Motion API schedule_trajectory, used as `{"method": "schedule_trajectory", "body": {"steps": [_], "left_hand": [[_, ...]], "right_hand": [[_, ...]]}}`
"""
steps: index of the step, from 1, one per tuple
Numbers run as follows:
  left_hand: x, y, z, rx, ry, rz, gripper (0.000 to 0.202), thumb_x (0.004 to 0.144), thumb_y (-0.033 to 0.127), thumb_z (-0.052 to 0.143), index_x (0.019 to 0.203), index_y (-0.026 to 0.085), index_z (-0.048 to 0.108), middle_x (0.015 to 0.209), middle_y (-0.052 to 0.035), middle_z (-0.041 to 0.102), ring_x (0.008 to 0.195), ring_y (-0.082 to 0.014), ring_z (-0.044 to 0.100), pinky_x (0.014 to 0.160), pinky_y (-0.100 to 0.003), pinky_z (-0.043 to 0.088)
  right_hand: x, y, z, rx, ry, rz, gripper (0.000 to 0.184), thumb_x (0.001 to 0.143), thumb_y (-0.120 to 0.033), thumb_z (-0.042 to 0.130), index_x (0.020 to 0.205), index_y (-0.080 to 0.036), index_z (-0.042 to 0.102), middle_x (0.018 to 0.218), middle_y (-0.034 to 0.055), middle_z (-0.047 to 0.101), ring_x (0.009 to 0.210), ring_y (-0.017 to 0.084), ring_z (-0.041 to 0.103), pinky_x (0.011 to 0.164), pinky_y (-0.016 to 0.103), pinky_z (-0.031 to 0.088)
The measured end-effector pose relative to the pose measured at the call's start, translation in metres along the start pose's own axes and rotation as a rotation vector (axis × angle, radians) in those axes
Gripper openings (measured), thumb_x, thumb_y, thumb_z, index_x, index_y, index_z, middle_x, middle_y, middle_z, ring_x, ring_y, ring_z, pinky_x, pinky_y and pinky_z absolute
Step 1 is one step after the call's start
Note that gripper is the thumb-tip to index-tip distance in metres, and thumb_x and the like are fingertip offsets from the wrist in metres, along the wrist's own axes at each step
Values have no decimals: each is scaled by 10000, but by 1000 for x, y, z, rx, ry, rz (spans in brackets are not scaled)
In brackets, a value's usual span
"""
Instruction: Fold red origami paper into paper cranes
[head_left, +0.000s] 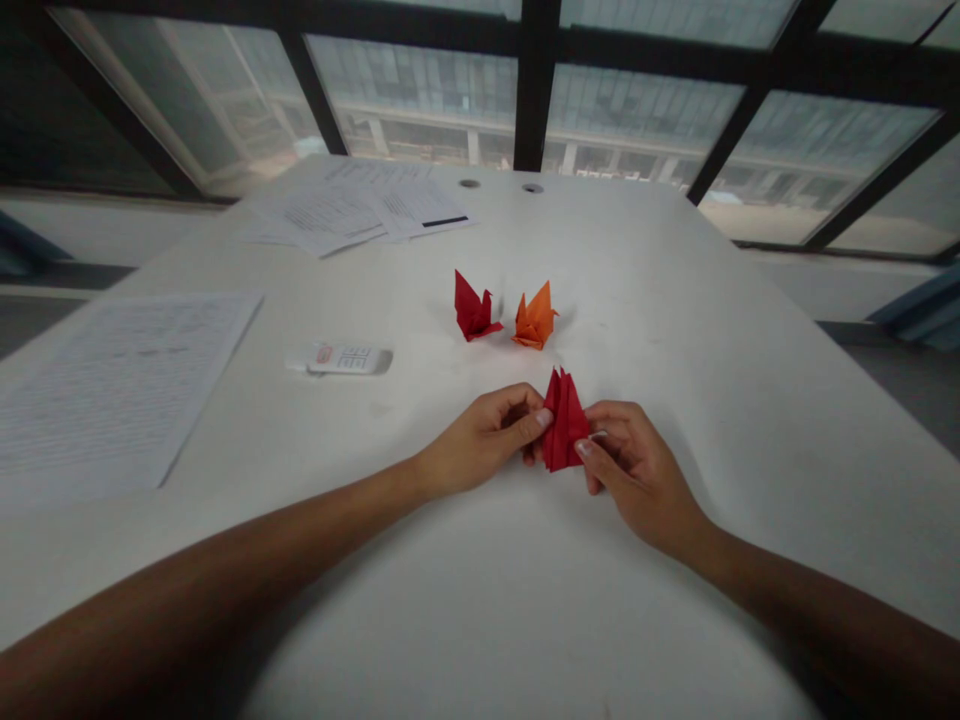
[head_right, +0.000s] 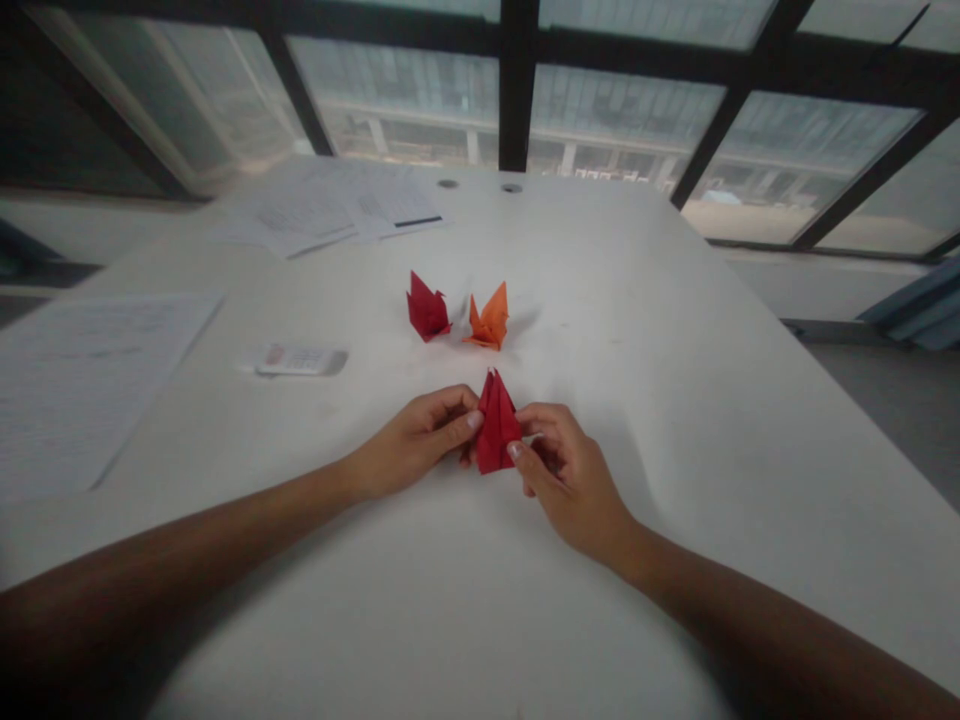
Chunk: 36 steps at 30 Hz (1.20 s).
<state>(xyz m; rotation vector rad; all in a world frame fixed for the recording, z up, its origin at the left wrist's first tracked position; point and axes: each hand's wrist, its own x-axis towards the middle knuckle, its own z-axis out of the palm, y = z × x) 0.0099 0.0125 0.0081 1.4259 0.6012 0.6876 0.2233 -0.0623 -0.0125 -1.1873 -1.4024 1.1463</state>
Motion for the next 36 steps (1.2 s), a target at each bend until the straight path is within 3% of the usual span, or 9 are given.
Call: {"method": "schedule_trajectory", "body": {"steps": [5, 10, 12, 15, 17, 19, 26, 31, 36], "left_hand": [[-1, 2, 1, 42, 24, -5, 322, 1010, 438, 600, 872, 149, 567, 711, 27, 570, 650, -98, 517, 640, -239, 430], [-1, 1, 1, 29, 57, -14, 319, 1007, 437, 608, 872, 150, 574, 727, 28, 571, 654, -92, 495, 639, -234, 410], [0, -2, 0, -19, 68, -22, 322, 998, 440, 624, 864, 152, 573, 721, 31, 568, 650, -89, 490, 642, -231, 407], [3, -5, -1, -165, 102, -46, 317, 988, 441, 642, 861, 161, 564, 709, 29, 576, 638, -88, 498, 635, -226, 409], [4, -6, -1, -272, 150, -69, 302, 984, 423, 646, 853, 167, 554, 691, 27, 576, 627, -92, 512, 619, -220, 408], [5, -5, 1, -359, 207, -91, 281, 974, 393, 657, 842, 172, 543, 683, 27, 573, 615, -95, 528, 598, -215, 408], [5, -5, 1, -446, 220, -82, 293, 957, 414, 693, 855, 180, 547, 714, 35, 568, 611, -87, 539, 617, -211, 453], [3, -7, -3, -349, 85, -46, 304, 963, 454, 688, 947, 182, 555, 759, 27, 599, 667, -94, 563, 660, -225, 464], [0, -1, -3, -155, 41, -33, 309, 940, 428, 724, 957, 178, 544, 806, 20, 616, 711, -103, 583, 702, -253, 480]], "right_hand": [[-2, 0, -3, -81, -78, 17, 134, 1011, -385, 629, 1027, -265, 570, 681, -57, 578, 617, 129, 559, 578, 267, 458], [1, -3, -4, -34, -146, -55, 45, 1006, -294, 618, 1033, -271, 590, 923, 4, 635, 748, 146, 614, 614, 273, 498], [2, -4, -5, -23, -153, -107, 30, 995, -259, 621, 987, -271, 595, 1134, 40, 625, 801, 148, 628, 607, 275, 506], [3, -6, -6, -87, -139, -207, 67, 970, -216, 639, 965, -274, 605, 1394, 84, 531, 1111, 229, 632, 670, 304, 544], [3, -6, -7, -148, -125, -284, 97, 968, -192, 631, 985, -285, 612, 1310, 104, 581, 1356, 290, 508, 748, 331, 568], [3, -7, -7, -195, -135, -342, 102, 980, -186, 608, 989, -286, 622, 1216, 114, 620, 1434, 298, 444, 807, 351, 579], [2, -12, -8, -212, -201, -311, 96, 988, -208, 612, 985, -261, 692, 1415, 104, 542, 1123, 232, 657, 907, 386, 570], [2, -12, -8, -197, -168, -242, 104, 1009, -313, 607, 1023, -271, 701, 1303, 114, 607, 1242, 285, 594, 900, 404, 577], [2, -13, -2, -165, -149, -149, 102, 954, -350, 701, 1007, -268, 672, 1322, 97, 548, 1137, 244, 640, 877, 381, 603]]}}
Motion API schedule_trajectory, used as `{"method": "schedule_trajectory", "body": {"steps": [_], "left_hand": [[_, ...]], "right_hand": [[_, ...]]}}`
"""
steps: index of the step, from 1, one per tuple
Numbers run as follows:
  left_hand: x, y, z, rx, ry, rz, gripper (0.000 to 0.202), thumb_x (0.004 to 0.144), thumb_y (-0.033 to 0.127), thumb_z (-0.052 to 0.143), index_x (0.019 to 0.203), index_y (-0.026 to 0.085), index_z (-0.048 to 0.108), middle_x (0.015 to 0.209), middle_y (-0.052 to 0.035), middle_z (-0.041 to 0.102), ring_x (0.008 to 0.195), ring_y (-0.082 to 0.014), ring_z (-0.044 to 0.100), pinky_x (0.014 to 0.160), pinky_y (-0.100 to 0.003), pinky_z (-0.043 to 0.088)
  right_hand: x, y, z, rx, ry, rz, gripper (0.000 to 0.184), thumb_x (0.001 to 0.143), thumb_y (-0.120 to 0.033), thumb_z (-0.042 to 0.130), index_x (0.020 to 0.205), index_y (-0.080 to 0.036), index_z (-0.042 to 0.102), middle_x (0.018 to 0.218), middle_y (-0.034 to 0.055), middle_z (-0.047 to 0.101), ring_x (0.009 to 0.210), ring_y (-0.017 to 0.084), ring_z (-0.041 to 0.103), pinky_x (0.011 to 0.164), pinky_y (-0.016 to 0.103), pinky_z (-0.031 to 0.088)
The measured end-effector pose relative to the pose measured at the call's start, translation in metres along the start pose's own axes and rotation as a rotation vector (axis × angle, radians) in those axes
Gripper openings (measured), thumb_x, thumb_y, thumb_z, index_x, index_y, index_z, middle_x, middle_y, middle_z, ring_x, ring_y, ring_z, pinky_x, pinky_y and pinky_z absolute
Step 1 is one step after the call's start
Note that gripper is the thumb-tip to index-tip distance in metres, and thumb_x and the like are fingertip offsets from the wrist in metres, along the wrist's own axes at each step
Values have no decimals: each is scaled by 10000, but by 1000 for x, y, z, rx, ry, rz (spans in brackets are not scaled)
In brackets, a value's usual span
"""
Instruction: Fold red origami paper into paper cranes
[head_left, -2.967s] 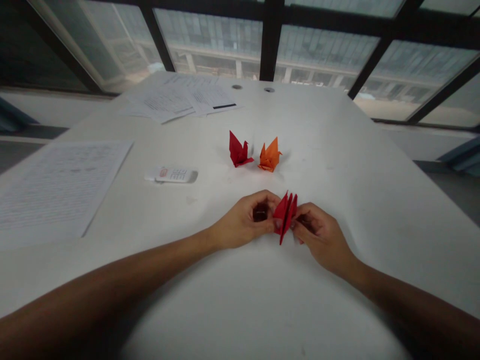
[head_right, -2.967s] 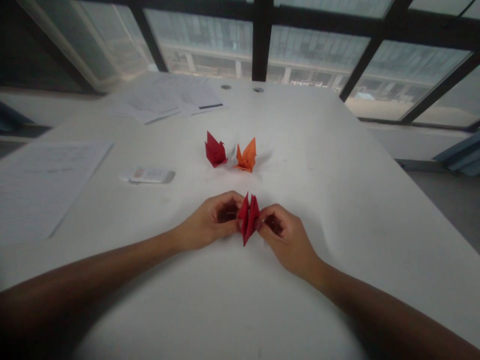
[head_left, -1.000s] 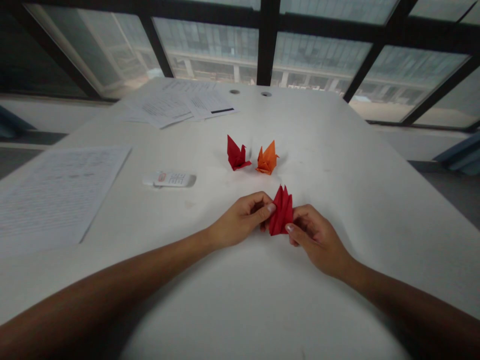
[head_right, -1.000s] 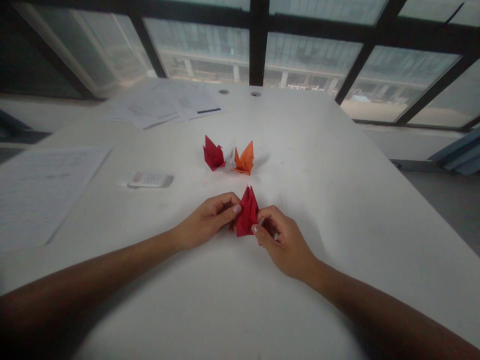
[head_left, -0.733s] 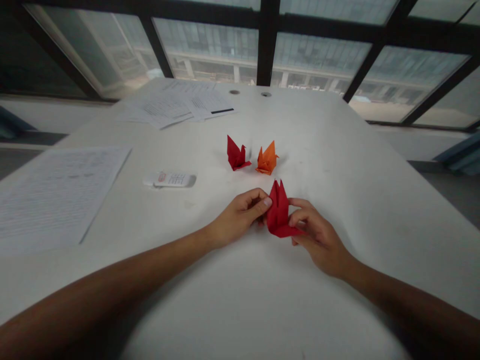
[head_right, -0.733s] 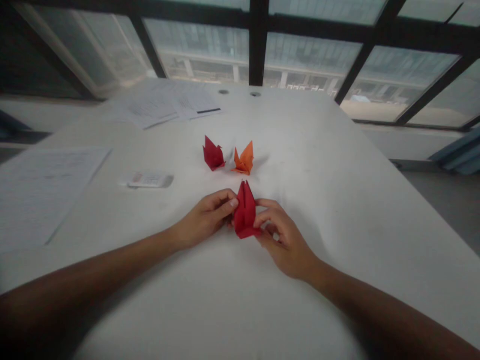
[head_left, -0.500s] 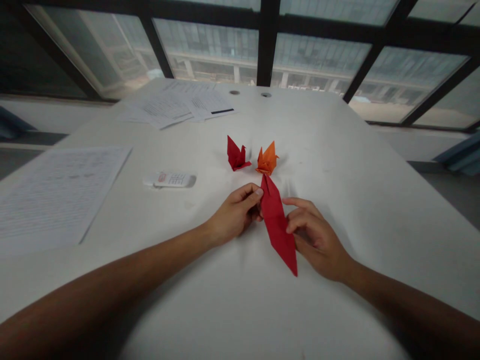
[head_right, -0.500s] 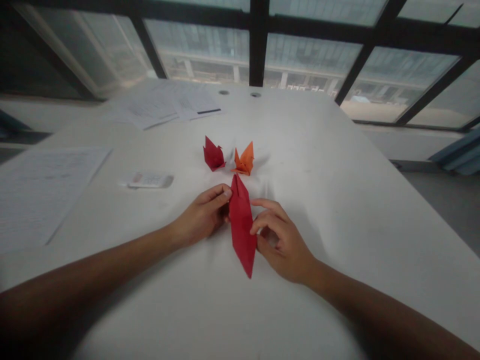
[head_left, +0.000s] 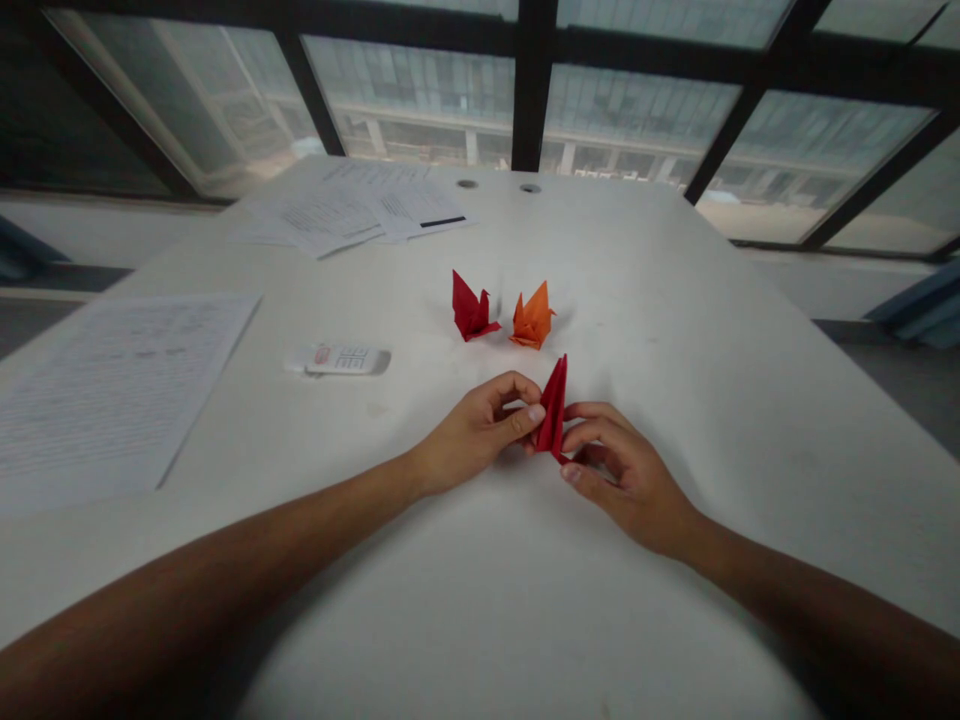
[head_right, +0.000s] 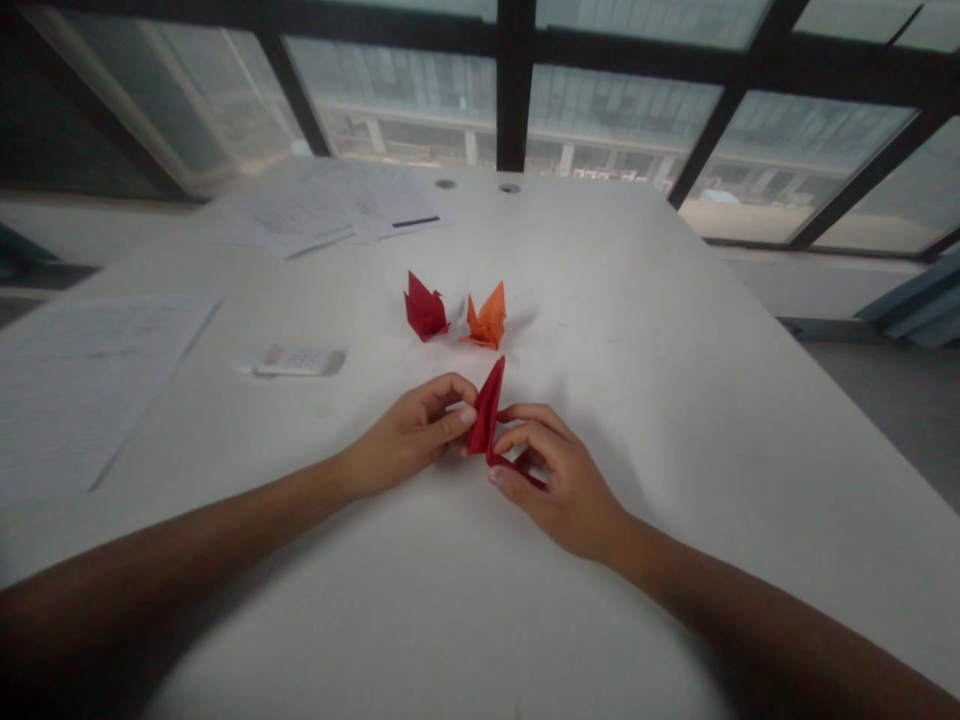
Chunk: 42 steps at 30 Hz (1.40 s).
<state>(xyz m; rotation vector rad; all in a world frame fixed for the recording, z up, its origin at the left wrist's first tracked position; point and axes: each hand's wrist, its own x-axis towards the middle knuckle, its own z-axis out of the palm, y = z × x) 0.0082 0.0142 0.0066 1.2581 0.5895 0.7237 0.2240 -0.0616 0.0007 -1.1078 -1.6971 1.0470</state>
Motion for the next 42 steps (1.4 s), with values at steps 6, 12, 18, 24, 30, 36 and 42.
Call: {"method": "schedule_trajectory", "body": {"steps": [6, 12, 18, 24, 30, 36, 42], "left_hand": [[-3, 3, 6, 41, -56, 13, 306, 918, 377, 755, 986, 177, 533, 802, 22, 584, 709, -101, 542, 670, -249, 439], [-1, -1, 3, 19, -40, 13, 381, 889, 327, 784, 1143, 204, 528, 1129, -39, 601, 752, -97, 598, 688, -270, 512], [0, -4, 1, -16, -26, 21, 580, 847, 264, 819, 1329, 276, 497, 1313, -60, 544, 792, -92, 619, 730, -277, 542], [-1, -5, 1, 26, -26, -4, 602, 825, 280, 837, 1357, 273, 555, 1212, -44, 566, 791, -95, 590, 752, -277, 518], [-3, -7, 3, 35, -26, 26, 562, 811, 290, 860, 1294, 270, 573, 1077, -6, 549, 805, -101, 572, 726, -256, 495], [-3, -5, 5, 13, -43, 3, 525, 815, 283, 857, 1248, 229, 564, 1015, -8, 590, 862, -132, 604, 765, -281, 505], [-4, -3, 6, -21, -51, -28, 409, 765, 293, 892, 963, 178, 555, 866, 3, 623, 809, -134, 604, 742, -275, 504]], "right_hand": [[1, 2, 4, 70, 32, 11, 119, 914, -313, 759, 967, -263, 665, 1222, 62, 546, 1078, 204, 658, 898, 354, 595], [2, 1, 7, 216, 13, 37, 264, 928, -284, 755, 1095, -275, 551, 1090, 31, 705, 1039, 192, 704, 946, 374, 549], [-1, 1, 6, 182, 12, 150, 414, 936, -313, 733, 1244, -288, 459, 1026, 39, 753, 976, 221, 728, 858, 389, 559], [-1, 1, 8, 219, 47, 134, 352, 951, -338, 707, 1228, -293, 493, 1168, 48, 689, 937, 175, 707, 802, 340, 589], [6, -5, 8, 236, 80, 179, 384, 916, -424, 752, 1184, -263, 530, 1198, 56, 651, 918, 175, 702, 781, 333, 606], [10, -12, 7, 228, 87, 205, 327, 941, -413, 714, 1156, -241, 538, 1137, 51, 657, 838, 151, 687, 712, 299, 579], [12, -17, 7, 202, 101, 233, 299, 932, -427, 710, 1104, -235, 559, 1081, 40, 664, 796, 152, 688, 677, 297, 584]]}}
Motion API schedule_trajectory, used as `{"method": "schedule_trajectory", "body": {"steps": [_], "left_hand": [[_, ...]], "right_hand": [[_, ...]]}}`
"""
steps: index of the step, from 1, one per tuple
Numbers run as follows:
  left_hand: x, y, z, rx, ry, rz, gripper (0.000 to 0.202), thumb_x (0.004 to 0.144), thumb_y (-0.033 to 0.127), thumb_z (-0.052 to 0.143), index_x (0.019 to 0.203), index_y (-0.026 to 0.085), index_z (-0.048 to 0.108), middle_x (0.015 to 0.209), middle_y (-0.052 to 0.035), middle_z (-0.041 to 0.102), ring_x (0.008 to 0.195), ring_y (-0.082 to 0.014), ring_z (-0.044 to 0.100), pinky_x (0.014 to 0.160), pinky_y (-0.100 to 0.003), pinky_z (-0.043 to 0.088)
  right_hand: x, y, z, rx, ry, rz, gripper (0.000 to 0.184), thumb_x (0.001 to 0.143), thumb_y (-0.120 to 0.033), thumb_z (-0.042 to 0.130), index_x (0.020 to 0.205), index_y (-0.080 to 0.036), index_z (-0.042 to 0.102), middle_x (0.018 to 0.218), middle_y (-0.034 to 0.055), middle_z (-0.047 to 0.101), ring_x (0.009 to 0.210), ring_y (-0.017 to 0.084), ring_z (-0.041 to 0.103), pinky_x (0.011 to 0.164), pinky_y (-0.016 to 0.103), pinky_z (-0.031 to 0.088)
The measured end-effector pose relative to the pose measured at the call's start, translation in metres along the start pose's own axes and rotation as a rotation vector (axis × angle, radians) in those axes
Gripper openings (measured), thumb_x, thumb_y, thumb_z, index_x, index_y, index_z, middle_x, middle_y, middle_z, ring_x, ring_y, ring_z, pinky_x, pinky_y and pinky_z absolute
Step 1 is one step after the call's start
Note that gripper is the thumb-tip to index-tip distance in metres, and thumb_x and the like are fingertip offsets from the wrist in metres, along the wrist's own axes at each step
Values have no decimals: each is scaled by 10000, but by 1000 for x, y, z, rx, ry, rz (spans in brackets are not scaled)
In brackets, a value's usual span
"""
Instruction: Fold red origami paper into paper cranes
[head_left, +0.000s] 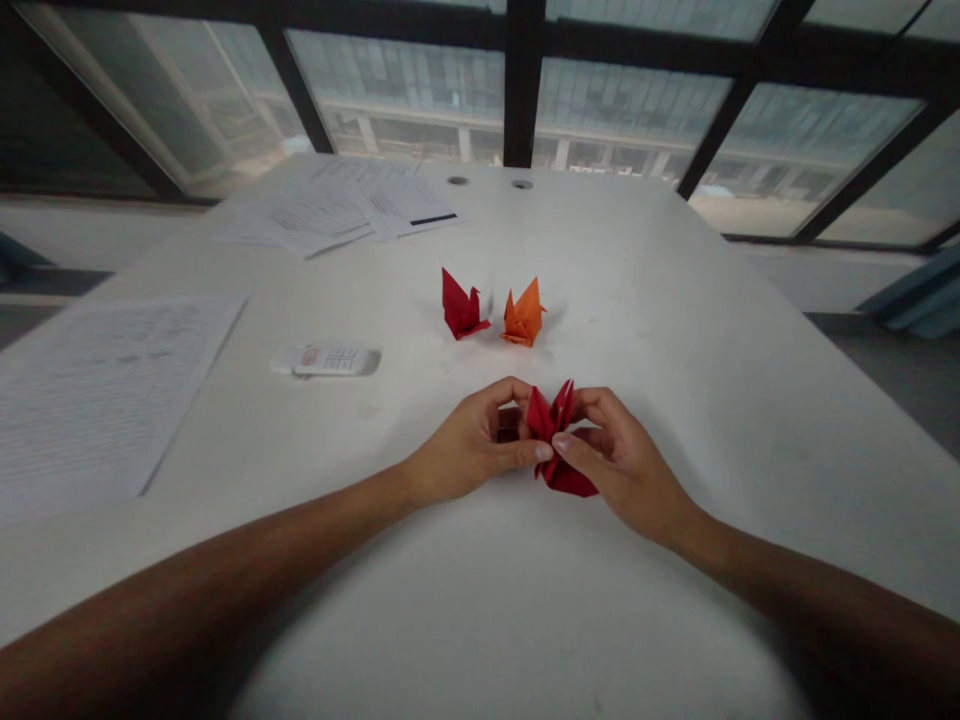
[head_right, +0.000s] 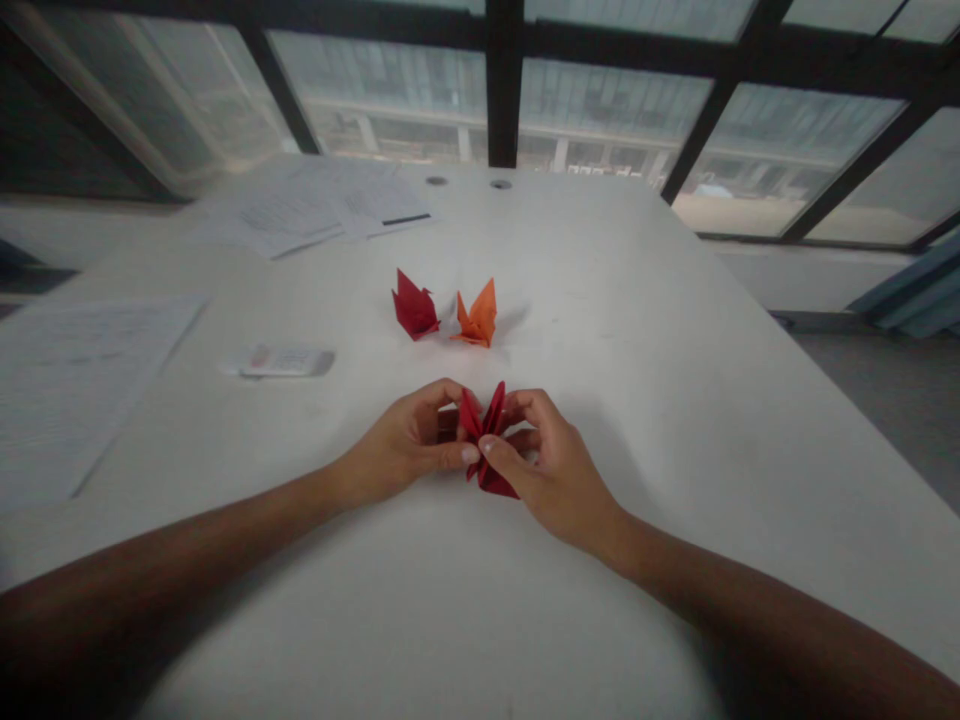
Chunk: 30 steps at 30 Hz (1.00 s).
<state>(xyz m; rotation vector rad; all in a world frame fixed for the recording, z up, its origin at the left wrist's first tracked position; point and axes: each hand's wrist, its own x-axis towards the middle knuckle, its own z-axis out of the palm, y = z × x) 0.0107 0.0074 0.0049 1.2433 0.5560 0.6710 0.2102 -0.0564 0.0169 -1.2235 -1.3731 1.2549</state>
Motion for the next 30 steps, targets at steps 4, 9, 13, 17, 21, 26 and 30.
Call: {"method": "schedule_trajectory", "body": {"steps": [4, 9, 13, 17, 21, 26, 30], "left_hand": [[-1, 2, -1, 93, 33, -7, 354, 783, 307, 876, 923, 170, 581, 815, 20, 598, 726, -103, 558, 695, -245, 472], [-1, 5, -1, 108, 43, 67, 282, 801, 281, 856, 856, 149, 613, 897, -10, 628, 815, -116, 594, 782, -261, 506], [-1, 7, 1, 103, 61, 100, 270, 794, 254, 862, 841, 142, 621, 909, -22, 657, 827, -116, 621, 793, -253, 519], [-4, 7, 2, 178, 47, 190, 214, 827, 222, 831, 834, 154, 628, 958, -40, 664, 877, -131, 652, 836, -268, 543], [-9, 6, 2, 466, 40, 437, 122, 849, 170, 793, 853, 178, 672, 1052, -71, 657, 941, -158, 658, 855, -287, 548], [-12, 3, 1, 734, -10, 599, 113, 890, 100, 711, 944, 192, 677, 1102, -75, 652, 979, -153, 657, 874, -275, 540], [-13, 6, 3, 843, -14, 521, 85, 918, 200, 705, 996, 200, 671, 1158, -88, 615, 1081, -187, 624, 972, -324, 519]], "right_hand": [[1, -3, 0, -9, 8, 25, 307, 911, -450, 731, 1072, -232, 587, 1046, 29, 673, 757, 149, 691, 626, 280, 586], [3, -5, -4, 17, -1, 54, 251, 913, -422, 734, 1011, -215, 631, 879, 5, 696, 704, 144, 688, 636, 286, 596], [8, -4, -9, 39, 27, 63, 238, 914, -414, 727, 1001, -208, 646, 826, 8, 717, 680, 157, 696, 648, 316, 607], [15, -5, -16, 7, 134, 16, 185, 900, -379, 722, 906, -211, 643, 772, -2, 713, 652, 152, 682, 622, 297, 590], [25, -5, -24, 68, 214, -30, 148, 898, -344, 712, 901, -216, 637, 842, 9, 731, 695, 160, 694, 693, 337, 615], [35, -1, -29, 291, 347, -101, 86, 891, -288, 701, 923, -229, 647, 887, -11, 710, 727, 141, 673, 711, 334, 615], [36, -3, -27, 355, 412, -122, 77, 890, -285, 698, 909, -235, 643, 861, -25, 685, 735, 127, 644, 716, 320, 612]]}}
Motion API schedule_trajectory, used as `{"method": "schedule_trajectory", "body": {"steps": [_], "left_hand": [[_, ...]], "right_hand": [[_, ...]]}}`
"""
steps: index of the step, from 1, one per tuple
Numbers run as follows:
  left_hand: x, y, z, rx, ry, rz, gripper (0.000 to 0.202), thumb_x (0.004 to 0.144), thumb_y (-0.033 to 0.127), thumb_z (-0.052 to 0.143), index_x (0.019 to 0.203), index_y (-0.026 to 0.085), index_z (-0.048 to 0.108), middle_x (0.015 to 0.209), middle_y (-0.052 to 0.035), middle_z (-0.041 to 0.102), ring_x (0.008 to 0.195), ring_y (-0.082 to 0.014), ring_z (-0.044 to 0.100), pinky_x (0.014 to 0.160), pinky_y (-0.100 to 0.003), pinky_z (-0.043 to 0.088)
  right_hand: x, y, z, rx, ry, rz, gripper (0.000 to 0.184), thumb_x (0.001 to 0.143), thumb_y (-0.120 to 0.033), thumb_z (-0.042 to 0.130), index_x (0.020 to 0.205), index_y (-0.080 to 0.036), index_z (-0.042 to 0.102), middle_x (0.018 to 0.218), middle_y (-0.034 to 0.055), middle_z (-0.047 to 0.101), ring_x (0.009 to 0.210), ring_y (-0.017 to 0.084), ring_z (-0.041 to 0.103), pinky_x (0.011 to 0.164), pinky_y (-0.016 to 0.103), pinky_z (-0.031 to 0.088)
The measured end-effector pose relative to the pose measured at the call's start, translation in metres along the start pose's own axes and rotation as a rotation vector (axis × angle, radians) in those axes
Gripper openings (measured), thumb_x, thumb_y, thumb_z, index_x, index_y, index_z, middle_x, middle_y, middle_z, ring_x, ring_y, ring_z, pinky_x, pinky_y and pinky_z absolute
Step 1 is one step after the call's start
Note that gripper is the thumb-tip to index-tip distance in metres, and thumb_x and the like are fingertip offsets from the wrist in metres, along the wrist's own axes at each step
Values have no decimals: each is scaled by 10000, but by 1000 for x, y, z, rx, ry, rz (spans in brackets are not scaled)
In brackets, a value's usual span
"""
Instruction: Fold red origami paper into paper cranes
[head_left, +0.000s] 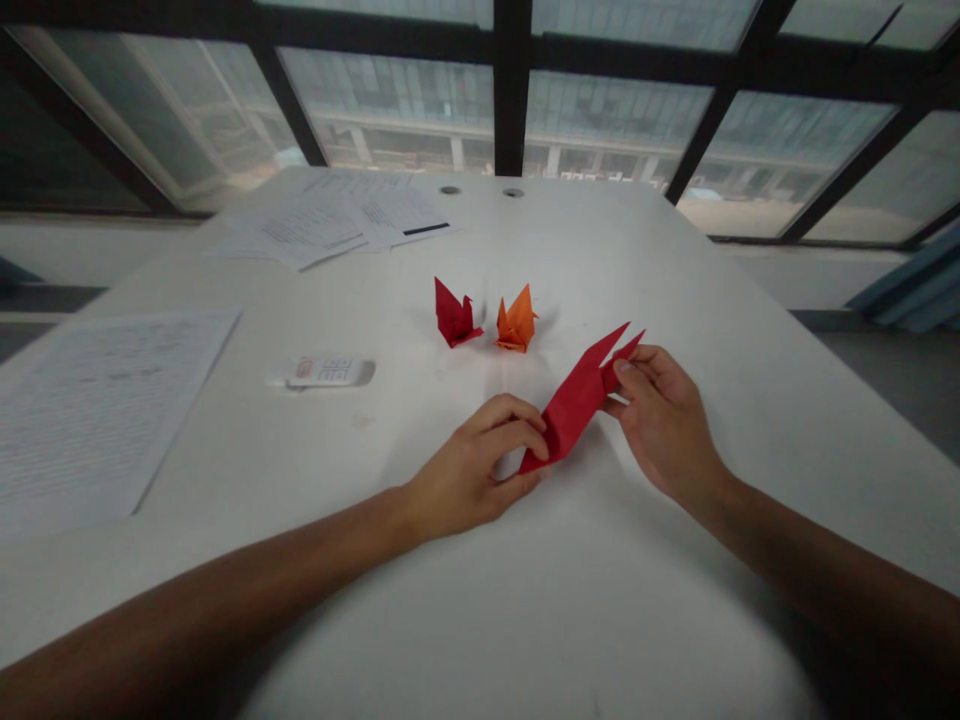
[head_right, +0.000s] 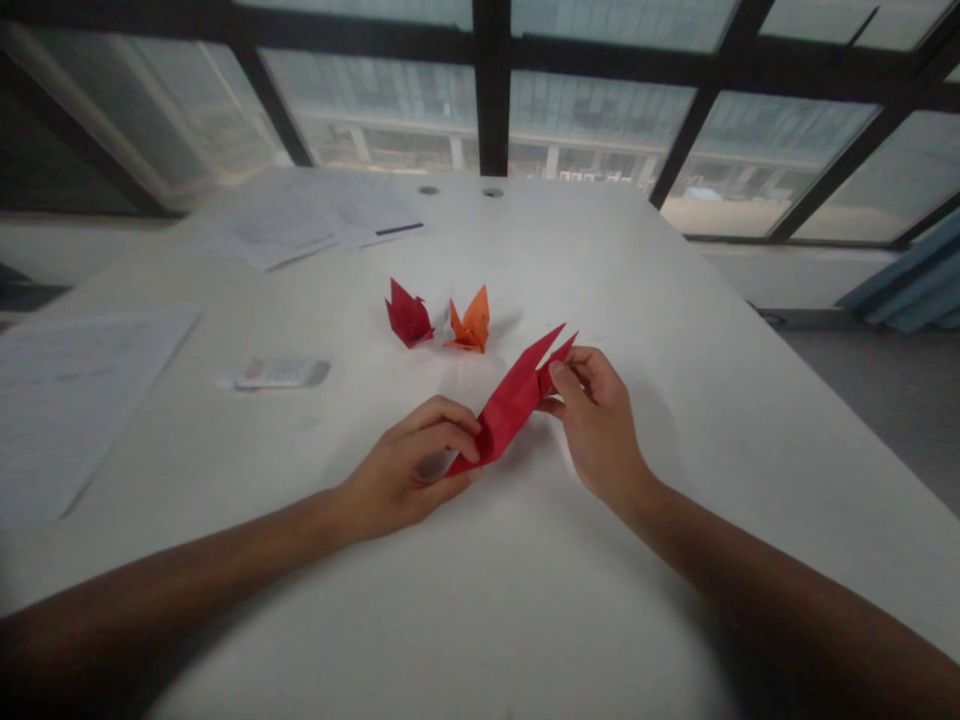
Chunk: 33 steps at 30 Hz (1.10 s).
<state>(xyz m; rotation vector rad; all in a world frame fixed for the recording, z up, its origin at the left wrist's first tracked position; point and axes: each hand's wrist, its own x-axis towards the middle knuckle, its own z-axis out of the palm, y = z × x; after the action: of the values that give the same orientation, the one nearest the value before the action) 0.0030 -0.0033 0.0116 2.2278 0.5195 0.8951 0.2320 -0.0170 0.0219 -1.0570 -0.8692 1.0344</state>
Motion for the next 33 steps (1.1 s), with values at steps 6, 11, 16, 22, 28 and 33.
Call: {"method": "schedule_trajectory", "body": {"steps": [6, 11, 16, 22, 28, 33], "left_hand": [[1, 3, -2, -14, 96, -22, 238, 912, 352, 691, 1079, 201, 613, 1207, -104, 576, 1162, -253, 564, 1018, -413, 471], [4, -2, -1, -164, 89, -246, 458, 935, 383, 694, 1318, 213, 511, 1302, -107, 602, 1148, -232, 599, 954, -373, 489], [3, 0, -2, -227, -52, -302, 274, 955, 402, 668, 1106, 172, 663, 1053, -73, 697, 921, -190, 640, 858, -327, 508], [3, -2, 3, -395, 53, -459, 281, 956, 425, 672, 908, 148, 658, 817, -24, 665, 696, -120, 566, 643, -234, 456], [6, -2, 6, -499, 213, -491, 277, 940, 406, 703, 872, 159, 597, 776, 19, 616, 643, -82, 547, 597, -188, 448], [4, 2, 5, -588, 95, -441, 273, 990, 437, 635, 1000, 167, 602, 796, 11, 641, 638, -91, 601, 606, -200, 505]], "right_hand": [[-9, 1, 0, -20, -135, 10, 77, 960, -321, 668, 977, -255, 632, 970, -16, 696, 826, 147, 667, 751, 352, 620], [-21, 0, 2, -54, -284, 32, 101, 1003, -360, 633, 1002, -265, 602, 952, -19, 688, 835, 153, 667, 742, 342, 619], [-27, -4, 4, -86, -321, 39, 92, 1020, -366, 611, 1029, -276, 599, 1001, -16, 694, 833, 143, 660, 705, 306, 616], [-27, -3, 4, -109, -330, 54, 164, 989, -374, 658, 1096, -275, 582, 1042, -1, 700, 884, 159, 686, 768, 350, 631], [-30, 9, 4, -117, -426, 172, 264, 936, -346, 728, 1126, -264, 564, 1019, 5, 710, 924, 173, 702, 820, 363, 623], [-31, 9, 5, -149, -423, 200, 216, 908, -377, 751, 923, -225, 599, 867, 3, 721, 767, 171, 708, 751, 364, 616]]}}
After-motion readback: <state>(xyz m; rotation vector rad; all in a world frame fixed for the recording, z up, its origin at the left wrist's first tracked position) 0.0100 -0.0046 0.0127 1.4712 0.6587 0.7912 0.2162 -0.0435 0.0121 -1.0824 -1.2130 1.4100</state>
